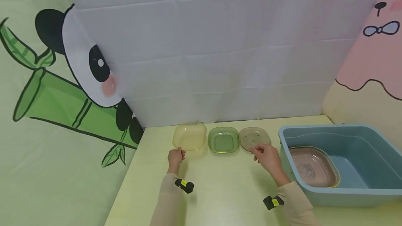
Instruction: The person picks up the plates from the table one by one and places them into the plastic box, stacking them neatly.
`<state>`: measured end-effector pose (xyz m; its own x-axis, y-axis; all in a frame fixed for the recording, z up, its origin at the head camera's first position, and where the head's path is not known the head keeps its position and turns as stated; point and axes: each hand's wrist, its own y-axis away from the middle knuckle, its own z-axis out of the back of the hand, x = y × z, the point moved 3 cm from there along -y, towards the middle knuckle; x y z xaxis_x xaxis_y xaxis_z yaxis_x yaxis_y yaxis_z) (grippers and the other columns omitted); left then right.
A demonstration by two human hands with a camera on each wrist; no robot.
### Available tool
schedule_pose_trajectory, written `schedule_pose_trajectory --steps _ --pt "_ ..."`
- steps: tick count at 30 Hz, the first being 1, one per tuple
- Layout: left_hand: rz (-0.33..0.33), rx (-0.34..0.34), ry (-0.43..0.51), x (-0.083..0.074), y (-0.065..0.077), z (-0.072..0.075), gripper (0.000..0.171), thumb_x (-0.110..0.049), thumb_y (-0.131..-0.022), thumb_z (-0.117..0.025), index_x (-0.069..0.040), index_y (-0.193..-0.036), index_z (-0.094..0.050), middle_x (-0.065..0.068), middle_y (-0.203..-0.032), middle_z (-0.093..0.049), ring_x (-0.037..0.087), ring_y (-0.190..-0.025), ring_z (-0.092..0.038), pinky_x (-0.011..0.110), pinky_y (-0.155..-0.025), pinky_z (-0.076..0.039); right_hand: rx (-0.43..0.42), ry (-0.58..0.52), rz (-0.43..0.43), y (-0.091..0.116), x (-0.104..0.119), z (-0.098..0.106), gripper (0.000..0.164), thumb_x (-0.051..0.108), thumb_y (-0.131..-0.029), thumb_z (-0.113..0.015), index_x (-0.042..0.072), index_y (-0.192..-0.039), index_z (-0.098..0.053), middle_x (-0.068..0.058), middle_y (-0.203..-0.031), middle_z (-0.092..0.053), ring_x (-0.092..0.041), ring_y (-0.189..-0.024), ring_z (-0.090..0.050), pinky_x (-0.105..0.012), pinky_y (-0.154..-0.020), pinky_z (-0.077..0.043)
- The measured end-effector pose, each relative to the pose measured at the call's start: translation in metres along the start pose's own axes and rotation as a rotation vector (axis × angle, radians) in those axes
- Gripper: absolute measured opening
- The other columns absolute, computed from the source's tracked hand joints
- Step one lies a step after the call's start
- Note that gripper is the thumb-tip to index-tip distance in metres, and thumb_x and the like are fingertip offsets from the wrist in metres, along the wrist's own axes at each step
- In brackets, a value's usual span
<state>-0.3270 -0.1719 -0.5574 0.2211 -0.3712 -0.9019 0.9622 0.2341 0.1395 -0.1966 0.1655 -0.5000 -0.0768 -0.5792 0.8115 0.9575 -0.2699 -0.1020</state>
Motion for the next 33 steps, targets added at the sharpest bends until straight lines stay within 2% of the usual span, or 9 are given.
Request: schedule_pose_trajectory --steps 2,7,12,18,24,27,30,33 --pt "-0.036 0.023 0.017 -0.011 0.006 0.004 0.036 -0.013 -0.092 -0.037 0.006 -0.076 -0.064 -0.007 -0.052 -0.050 0.002 -0.043 -0.046 0.016 -0.044 -0.037 0.000 0.003 0.002 0.001 0.001 0.001 0.028 0.034 -0.088 -0.061 0.009 -0.076 -0.065 0.003 -0.057 -0.060 -0.010 -0.051 -0.050 -0.027 -0.046 -0.035" --pt "-0.089 0.079 0.045 -0.032 0.019 0.011 0.034 -0.013 -0.092 -0.038 0.000 -0.071 -0.062 -0.006 -0.052 -0.050 0.003 -0.043 -0.045 0.017 -0.045 -0.039 0.000 0.009 0.010 0.002 0.004 0.002 0.026 0.031 -0.088 -0.060 0.008 -0.075 -0.065 0.003 -0.056 -0.060 -0.010 -0.051 -0.050 -0.027 -0.046 -0.035" --pt "-0.103 0.159 0.055 -0.045 0.033 0.015 0.033 -0.014 -0.091 -0.039 0.005 -0.074 -0.061 -0.006 -0.051 -0.048 0.004 -0.042 -0.043 0.017 -0.045 -0.038 0.003 0.012 0.008 0.005 0.005 0.002 0.027 0.030 -0.089 -0.059 0.008 -0.076 -0.066 0.002 -0.057 -0.060 -0.010 -0.050 -0.050 -0.027 -0.047 -0.035" --pt "-0.160 0.279 0.032 -0.050 0.046 0.018 0.035 -0.016 -0.095 -0.041 0.003 -0.070 -0.059 -0.006 -0.050 -0.046 0.004 -0.042 -0.040 0.018 -0.046 -0.037 -0.004 0.013 0.011 0.007 0.005 0.001 0.027 0.030 -0.089 -0.059 0.008 -0.076 -0.067 0.001 -0.057 -0.061 -0.011 -0.050 -0.049 -0.026 -0.046 -0.035" --pt "-0.240 0.395 -0.025 -0.052 0.057 0.020 0.038 -0.014 -0.096 -0.041 0.008 -0.070 -0.057 -0.004 -0.051 -0.044 0.005 -0.042 -0.039 0.019 -0.044 -0.036 -0.029 0.012 0.001 0.011 0.002 0.000 0.027 0.031 -0.088 -0.060 0.007 -0.077 -0.067 0.002 -0.057 -0.060 -0.010 -0.049 -0.048 -0.025 -0.044 -0.034" --pt "-0.269 0.449 -0.065 -0.052 0.063 0.020 0.038 -0.015 -0.096 -0.041 0.005 -0.068 -0.056 -0.005 -0.050 -0.043 0.005 -0.041 -0.038 0.019 -0.044 -0.036 -0.036 -0.002 -0.012 0.014 0.001 0.000 0.027 0.031 -0.088 -0.061 0.007 -0.077 -0.067 0.002 -0.056 -0.060 -0.011 -0.049 -0.047 -0.026 -0.044 -0.034" --pt "-0.301 0.535 -0.099 -0.053 0.071 0.019 0.037 -0.017 -0.097 -0.042 -0.001 -0.066 -0.055 -0.006 -0.049 -0.043 0.004 -0.040 -0.037 0.019 -0.044 -0.035 -0.051 -0.017 -0.018 0.016 -0.001 -0.001 0.026 0.030 -0.088 -0.061 0.007 -0.077 -0.066 0.002 -0.056 -0.059 -0.011 -0.048 -0.047 -0.025 -0.044 -0.035" --pt "-0.343 0.630 -0.112 -0.054 0.078 0.017 0.037 -0.018 -0.096 -0.043 -0.002 -0.065 -0.055 -0.006 -0.048 -0.043 0.005 -0.040 -0.036 0.019 -0.043 -0.034 -0.072 -0.033 -0.010 0.019 -0.003 -0.001 0.026 0.030 -0.088 -0.061 0.007 -0.076 -0.065 0.002 -0.055 -0.058 -0.010 -0.047 -0.047 -0.025 -0.045 -0.036"
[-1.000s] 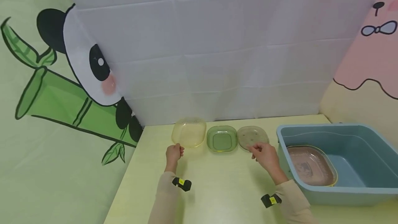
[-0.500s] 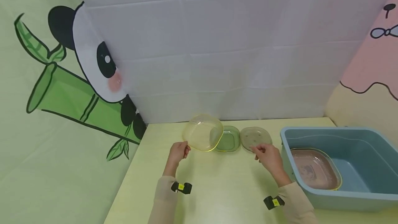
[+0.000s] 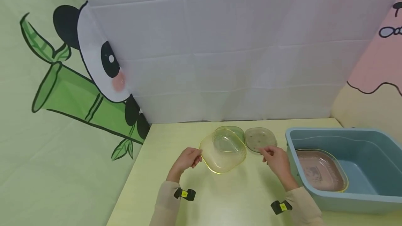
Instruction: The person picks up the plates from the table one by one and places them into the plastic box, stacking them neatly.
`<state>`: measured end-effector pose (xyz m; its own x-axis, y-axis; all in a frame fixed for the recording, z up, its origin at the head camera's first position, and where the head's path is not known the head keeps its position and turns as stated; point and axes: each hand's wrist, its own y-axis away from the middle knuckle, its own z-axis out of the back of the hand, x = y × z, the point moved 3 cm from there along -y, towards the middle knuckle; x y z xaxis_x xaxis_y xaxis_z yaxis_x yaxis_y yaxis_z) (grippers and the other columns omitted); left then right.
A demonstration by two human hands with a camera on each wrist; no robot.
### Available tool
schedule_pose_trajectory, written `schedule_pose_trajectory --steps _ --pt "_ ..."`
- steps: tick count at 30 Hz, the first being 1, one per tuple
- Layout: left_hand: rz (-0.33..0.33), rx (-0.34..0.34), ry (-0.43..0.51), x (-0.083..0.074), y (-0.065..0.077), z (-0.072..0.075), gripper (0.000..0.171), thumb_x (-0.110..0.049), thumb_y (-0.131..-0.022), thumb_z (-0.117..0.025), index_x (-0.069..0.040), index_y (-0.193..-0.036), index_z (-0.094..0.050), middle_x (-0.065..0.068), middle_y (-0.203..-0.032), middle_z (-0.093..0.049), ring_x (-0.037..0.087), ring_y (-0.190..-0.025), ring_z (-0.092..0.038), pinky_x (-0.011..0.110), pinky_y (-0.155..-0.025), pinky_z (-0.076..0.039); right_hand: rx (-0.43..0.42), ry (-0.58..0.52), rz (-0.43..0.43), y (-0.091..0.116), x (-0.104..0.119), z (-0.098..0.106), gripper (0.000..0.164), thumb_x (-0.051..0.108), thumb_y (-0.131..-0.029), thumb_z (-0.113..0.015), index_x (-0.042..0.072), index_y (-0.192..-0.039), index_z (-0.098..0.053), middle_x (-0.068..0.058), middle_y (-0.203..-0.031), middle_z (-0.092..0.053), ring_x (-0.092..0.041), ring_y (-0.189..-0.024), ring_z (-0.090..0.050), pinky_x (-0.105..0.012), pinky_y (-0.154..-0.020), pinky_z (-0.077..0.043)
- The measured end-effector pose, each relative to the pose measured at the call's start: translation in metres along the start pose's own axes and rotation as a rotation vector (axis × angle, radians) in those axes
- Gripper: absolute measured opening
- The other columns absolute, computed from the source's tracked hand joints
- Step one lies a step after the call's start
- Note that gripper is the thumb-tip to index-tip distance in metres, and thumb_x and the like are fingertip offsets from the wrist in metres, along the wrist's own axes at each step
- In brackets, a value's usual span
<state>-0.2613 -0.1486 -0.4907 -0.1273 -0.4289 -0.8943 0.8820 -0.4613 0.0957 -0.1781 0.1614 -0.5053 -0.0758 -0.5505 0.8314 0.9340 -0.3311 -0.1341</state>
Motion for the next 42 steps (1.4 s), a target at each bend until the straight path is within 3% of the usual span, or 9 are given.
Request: schedule_pose_trajectory --steps 8,16,22,30,42 --pt "-0.102 0.156 -0.013 -0.013 0.002 -0.011 0.039 -0.018 -0.095 -0.044 0.007 -0.066 -0.053 -0.005 -0.048 -0.042 0.005 -0.040 -0.035 0.021 -0.042 -0.032 -0.022 -0.101 0.006 0.000 -0.010 0.003 0.028 0.028 -0.087 -0.063 0.005 -0.072 -0.062 0.001 -0.053 -0.055 -0.007 -0.044 -0.042 -0.023 -0.042 -0.032" --pt "-0.146 0.242 -0.079 -0.025 0.005 -0.022 0.042 -0.019 -0.095 -0.042 0.008 -0.065 -0.053 -0.004 -0.048 -0.041 0.006 -0.038 -0.035 0.023 -0.042 -0.031 0.023 -0.105 0.013 0.003 -0.010 0.004 0.025 0.024 -0.088 -0.061 0.005 -0.073 -0.061 0.002 -0.053 -0.055 -0.007 -0.045 -0.042 -0.023 -0.042 -0.032" --pt "-0.151 0.259 -0.125 -0.026 0.004 -0.029 0.041 -0.018 -0.096 -0.042 0.006 -0.064 -0.054 -0.004 -0.046 -0.040 0.005 -0.038 -0.035 0.021 -0.041 -0.028 0.099 -0.144 0.070 0.007 -0.009 0.001 0.028 0.026 -0.091 -0.057 0.005 -0.072 -0.060 0.000 -0.053 -0.055 -0.006 -0.044 -0.043 -0.024 -0.043 -0.035" --pt "-0.138 0.268 -0.122 -0.026 0.002 -0.035 0.042 -0.017 -0.095 -0.042 0.010 -0.066 -0.053 -0.004 -0.046 -0.040 0.005 -0.038 -0.035 0.021 -0.042 -0.028 0.219 -0.153 0.066 0.014 -0.005 0.000 0.051 0.039 -0.098 -0.037 0.007 -0.063 -0.054 -0.001 -0.052 -0.051 -0.013 -0.045 -0.047 -0.025 -0.048 -0.040" --pt "-0.121 0.229 -0.128 -0.032 0.006 -0.038 0.040 -0.012 -0.096 -0.041 0.015 -0.068 -0.051 -0.003 -0.048 -0.038 0.005 -0.038 -0.033 0.019 -0.042 -0.028 0.266 -0.120 0.155 0.015 0.000 -0.007 0.047 0.034 -0.096 -0.046 0.009 -0.056 -0.046 0.006 -0.045 -0.040 -0.006 -0.040 -0.038 -0.024 -0.043 -0.034"
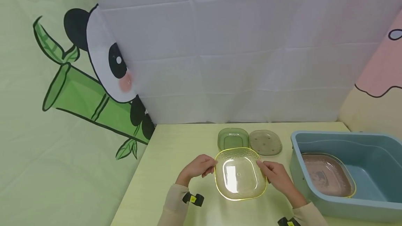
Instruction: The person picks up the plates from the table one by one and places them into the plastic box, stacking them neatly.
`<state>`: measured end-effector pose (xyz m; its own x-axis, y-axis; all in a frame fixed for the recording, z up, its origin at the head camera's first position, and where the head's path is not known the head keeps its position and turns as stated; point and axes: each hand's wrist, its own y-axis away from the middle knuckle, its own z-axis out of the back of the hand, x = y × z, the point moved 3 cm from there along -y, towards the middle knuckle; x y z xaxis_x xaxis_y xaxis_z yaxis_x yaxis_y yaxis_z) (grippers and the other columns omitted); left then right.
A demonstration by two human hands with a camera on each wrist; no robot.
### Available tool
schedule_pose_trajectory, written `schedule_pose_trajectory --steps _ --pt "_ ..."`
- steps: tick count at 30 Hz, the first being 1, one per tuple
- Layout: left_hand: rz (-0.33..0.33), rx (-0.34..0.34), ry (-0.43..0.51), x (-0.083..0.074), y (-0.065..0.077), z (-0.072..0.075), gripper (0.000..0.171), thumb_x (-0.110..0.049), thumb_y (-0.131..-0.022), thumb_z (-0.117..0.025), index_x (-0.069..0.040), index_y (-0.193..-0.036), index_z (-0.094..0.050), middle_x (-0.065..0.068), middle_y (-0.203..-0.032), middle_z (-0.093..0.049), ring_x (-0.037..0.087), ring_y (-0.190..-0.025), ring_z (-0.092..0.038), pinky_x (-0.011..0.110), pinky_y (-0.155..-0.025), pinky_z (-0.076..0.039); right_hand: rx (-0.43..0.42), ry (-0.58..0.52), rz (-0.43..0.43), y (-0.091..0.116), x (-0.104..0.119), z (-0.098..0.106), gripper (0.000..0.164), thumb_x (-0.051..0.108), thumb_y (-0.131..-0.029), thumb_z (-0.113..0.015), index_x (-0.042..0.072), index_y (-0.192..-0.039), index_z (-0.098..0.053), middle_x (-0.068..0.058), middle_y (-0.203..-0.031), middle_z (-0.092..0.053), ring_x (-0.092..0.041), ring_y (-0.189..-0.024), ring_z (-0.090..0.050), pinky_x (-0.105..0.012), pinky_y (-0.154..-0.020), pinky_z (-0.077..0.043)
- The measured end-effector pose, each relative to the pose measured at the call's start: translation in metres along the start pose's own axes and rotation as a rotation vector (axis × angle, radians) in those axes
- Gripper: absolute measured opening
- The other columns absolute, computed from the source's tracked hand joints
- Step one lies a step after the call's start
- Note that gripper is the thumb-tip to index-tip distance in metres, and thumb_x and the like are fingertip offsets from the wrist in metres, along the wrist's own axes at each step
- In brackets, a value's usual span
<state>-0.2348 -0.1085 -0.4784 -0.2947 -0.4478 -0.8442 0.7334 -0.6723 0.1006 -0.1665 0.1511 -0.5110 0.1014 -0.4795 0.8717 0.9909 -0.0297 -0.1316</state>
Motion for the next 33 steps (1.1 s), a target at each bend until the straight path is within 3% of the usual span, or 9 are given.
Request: schedule_pose_trajectory --steps 6,11,17,22,27,33 --pt "-0.013 -0.031 0.032 -0.016 0.007 0.001 0.039 -0.011 -0.096 -0.042 0.013 -0.065 -0.047 -0.004 -0.049 -0.038 0.006 -0.039 -0.033 0.021 -0.044 -0.031 -0.024 0.098 0.040 0.002 0.002 -0.002 0.046 0.032 -0.096 -0.046 0.013 -0.055 -0.044 0.008 -0.047 -0.040 -0.003 -0.041 -0.034 -0.022 -0.044 -0.031" --pt "-0.013 -0.051 0.035 -0.017 0.008 0.001 0.041 -0.014 -0.097 -0.042 0.012 -0.067 -0.050 -0.001 -0.051 -0.040 0.010 -0.043 -0.038 0.019 -0.049 -0.036 -0.046 0.148 0.040 0.005 0.010 0.001 0.045 0.030 -0.096 -0.045 0.013 -0.055 -0.043 0.009 -0.047 -0.040 -0.003 -0.042 -0.034 -0.021 -0.046 -0.030" --pt "-0.051 -0.058 0.080 -0.018 0.007 0.004 0.043 -0.018 -0.100 -0.035 0.011 -0.073 -0.052 0.013 -0.055 -0.045 0.009 -0.049 -0.041 0.018 -0.049 -0.032 -0.081 0.209 0.020 0.007 0.020 0.009 0.045 0.030 -0.097 -0.044 0.013 -0.055 -0.044 0.007 -0.047 -0.042 -0.005 -0.042 -0.035 -0.022 -0.046 -0.030" --pt "-0.040 -0.106 0.146 -0.018 0.006 0.008 0.046 -0.021 -0.102 -0.029 0.012 -0.082 -0.055 0.006 -0.057 -0.047 0.006 -0.048 -0.043 0.019 -0.050 -0.032 -0.126 0.215 0.041 0.010 0.030 0.017 0.044 0.027 -0.097 -0.043 0.014 -0.055 -0.046 0.006 -0.047 -0.044 -0.005 -0.041 -0.033 -0.022 -0.044 -0.030" --pt "-0.013 -0.149 0.202 -0.015 0.008 0.012 0.047 -0.023 -0.102 -0.029 0.012 -0.087 -0.056 0.000 -0.059 -0.046 0.005 -0.049 -0.043 0.019 -0.051 -0.033 -0.169 0.171 0.064 0.018 0.045 0.034 0.044 0.025 -0.098 -0.043 0.012 -0.056 -0.046 0.004 -0.048 -0.045 -0.005 -0.040 -0.033 -0.023 -0.043 -0.031" --pt "0.028 -0.186 0.241 -0.007 0.009 0.015 0.046 -0.025 -0.101 -0.033 0.010 -0.086 -0.057 -0.001 -0.059 -0.046 0.008 -0.050 -0.043 0.019 -0.051 -0.034 -0.200 0.170 0.024 0.030 0.062 0.069 0.046 0.030 -0.099 -0.040 0.009 -0.058 -0.046 0.002 -0.049 -0.044 -0.007 -0.041 -0.037 -0.025 -0.044 -0.032"
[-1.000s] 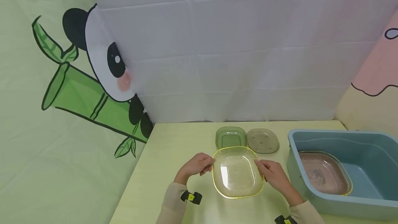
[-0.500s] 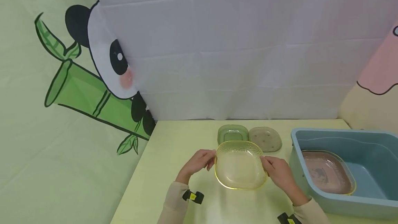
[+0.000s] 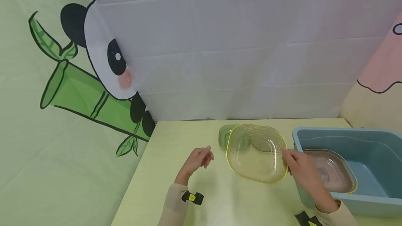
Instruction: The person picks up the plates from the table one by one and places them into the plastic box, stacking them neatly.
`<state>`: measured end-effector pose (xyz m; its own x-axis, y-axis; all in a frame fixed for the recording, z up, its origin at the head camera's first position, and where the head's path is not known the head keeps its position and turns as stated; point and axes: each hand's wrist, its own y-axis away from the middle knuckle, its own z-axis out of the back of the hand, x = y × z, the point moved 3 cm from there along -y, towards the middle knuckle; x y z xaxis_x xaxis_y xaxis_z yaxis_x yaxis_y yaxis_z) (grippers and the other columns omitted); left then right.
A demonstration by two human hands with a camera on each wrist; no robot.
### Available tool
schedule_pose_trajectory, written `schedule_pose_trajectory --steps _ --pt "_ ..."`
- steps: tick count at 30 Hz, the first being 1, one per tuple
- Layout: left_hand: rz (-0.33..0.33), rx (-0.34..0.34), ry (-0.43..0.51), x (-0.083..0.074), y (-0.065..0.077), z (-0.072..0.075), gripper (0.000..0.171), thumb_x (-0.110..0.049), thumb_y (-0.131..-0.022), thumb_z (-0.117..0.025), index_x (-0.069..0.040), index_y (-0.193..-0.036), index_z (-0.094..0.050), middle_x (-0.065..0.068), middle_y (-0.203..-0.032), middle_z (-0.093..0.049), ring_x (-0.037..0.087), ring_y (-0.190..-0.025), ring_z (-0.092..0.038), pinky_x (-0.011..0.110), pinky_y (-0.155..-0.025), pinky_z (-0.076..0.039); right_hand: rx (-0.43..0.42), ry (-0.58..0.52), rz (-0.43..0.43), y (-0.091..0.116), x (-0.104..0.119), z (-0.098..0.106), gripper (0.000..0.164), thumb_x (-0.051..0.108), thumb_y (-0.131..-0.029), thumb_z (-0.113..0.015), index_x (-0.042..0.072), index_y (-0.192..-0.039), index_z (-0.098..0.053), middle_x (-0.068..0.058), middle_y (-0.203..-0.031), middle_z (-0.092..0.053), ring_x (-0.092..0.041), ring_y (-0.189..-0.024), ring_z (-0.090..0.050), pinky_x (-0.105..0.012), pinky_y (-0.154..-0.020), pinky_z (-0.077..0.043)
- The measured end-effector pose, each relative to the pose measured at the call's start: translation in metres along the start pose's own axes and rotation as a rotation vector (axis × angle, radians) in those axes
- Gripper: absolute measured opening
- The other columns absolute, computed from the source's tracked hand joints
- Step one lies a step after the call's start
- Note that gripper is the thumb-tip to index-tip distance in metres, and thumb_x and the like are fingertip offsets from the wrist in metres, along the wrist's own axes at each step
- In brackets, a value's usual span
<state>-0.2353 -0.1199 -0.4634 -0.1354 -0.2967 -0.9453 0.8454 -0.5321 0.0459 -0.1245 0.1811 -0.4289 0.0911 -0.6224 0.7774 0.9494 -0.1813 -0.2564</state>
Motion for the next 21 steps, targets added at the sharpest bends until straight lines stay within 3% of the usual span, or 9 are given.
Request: schedule_pose_trajectory --steps 9,14,21 --pt "0.037 -0.046 -0.016 0.013 -0.002 0.004 0.046 -0.026 -0.101 -0.035 0.011 -0.085 -0.056 -0.002 -0.057 -0.046 0.009 -0.048 -0.043 0.020 -0.048 -0.032 -0.014 0.031 -0.068 0.011 -0.009 0.050 0.049 0.038 -0.098 -0.039 0.010 -0.060 -0.051 0.003 -0.050 -0.045 -0.014 -0.044 -0.040 -0.027 -0.046 -0.032" --pt "0.050 -0.082 -0.012 0.035 -0.008 0.009 0.048 -0.034 -0.098 -0.041 0.008 -0.085 -0.058 -0.003 -0.056 -0.047 0.008 -0.046 -0.044 0.020 -0.047 -0.032 -0.020 0.089 -0.068 0.012 -0.020 0.064 0.048 0.037 -0.098 -0.038 0.010 -0.060 -0.050 0.004 -0.049 -0.044 -0.013 -0.044 -0.039 -0.027 -0.046 -0.030" --pt "0.075 -0.108 -0.039 0.037 -0.001 0.012 0.045 -0.031 -0.098 -0.043 0.008 -0.084 -0.058 -0.003 -0.056 -0.047 0.008 -0.047 -0.044 0.020 -0.047 -0.033 -0.035 0.198 -0.056 0.011 -0.039 0.083 0.046 0.033 -0.099 -0.036 0.012 -0.059 -0.047 0.005 -0.049 -0.044 -0.009 -0.044 -0.036 -0.026 -0.049 -0.027"
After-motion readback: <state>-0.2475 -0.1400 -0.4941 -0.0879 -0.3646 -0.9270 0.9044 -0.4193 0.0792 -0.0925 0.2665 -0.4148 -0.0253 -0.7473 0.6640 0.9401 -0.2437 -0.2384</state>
